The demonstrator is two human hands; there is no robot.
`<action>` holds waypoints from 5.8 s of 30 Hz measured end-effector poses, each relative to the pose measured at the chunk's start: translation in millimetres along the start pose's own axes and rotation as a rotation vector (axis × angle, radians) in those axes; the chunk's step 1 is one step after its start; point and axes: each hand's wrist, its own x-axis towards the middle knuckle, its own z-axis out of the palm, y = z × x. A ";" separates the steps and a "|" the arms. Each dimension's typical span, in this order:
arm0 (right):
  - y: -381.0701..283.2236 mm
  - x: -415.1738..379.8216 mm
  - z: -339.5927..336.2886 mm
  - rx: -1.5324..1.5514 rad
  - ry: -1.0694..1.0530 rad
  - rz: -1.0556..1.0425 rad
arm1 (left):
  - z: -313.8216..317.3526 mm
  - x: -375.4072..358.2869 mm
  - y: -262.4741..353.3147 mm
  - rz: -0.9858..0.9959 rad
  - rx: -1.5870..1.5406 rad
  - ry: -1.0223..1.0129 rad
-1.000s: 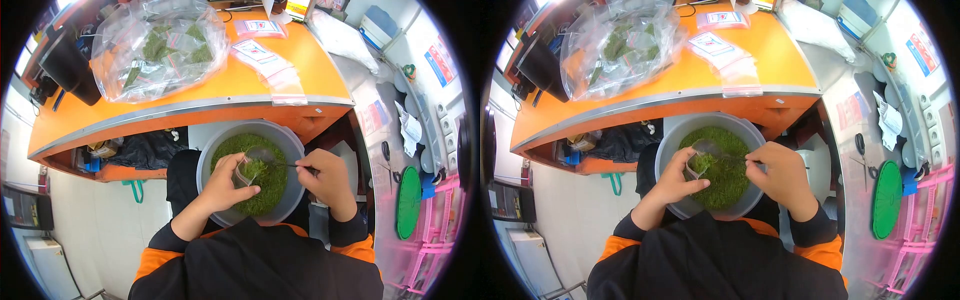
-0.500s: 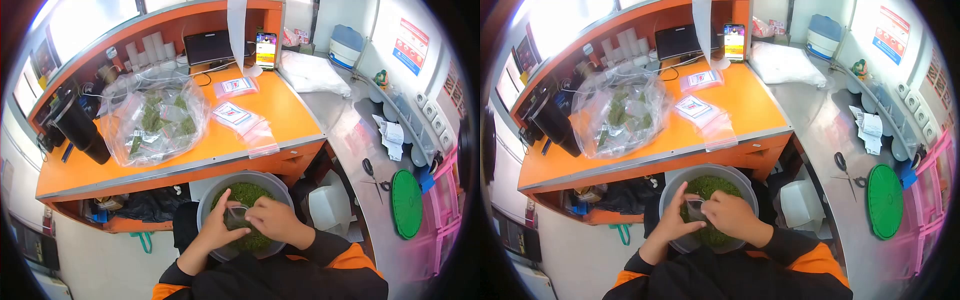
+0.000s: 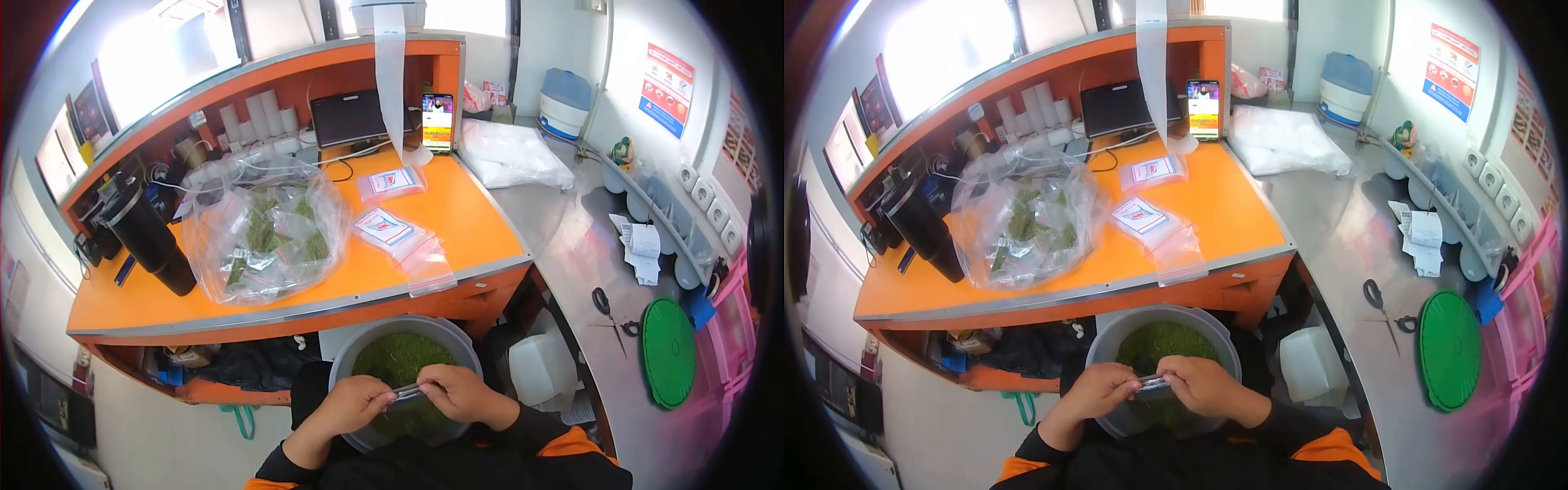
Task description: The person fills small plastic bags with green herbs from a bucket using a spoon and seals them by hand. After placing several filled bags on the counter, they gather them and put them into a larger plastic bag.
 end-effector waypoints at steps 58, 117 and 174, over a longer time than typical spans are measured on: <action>5.6 23.7 -3.7 -0.216 -0.027 -0.062 | 11.0 17.6 13.1 0.143 0.223 0.004; 14.2 16.4 50.2 -0.481 -0.341 0.215 | -18.6 -56.1 -34.2 0.100 -0.811 0.509; -15.3 15.2 16.7 -0.458 0.210 -0.063 | 39.6 14.4 -4.8 0.172 0.131 0.630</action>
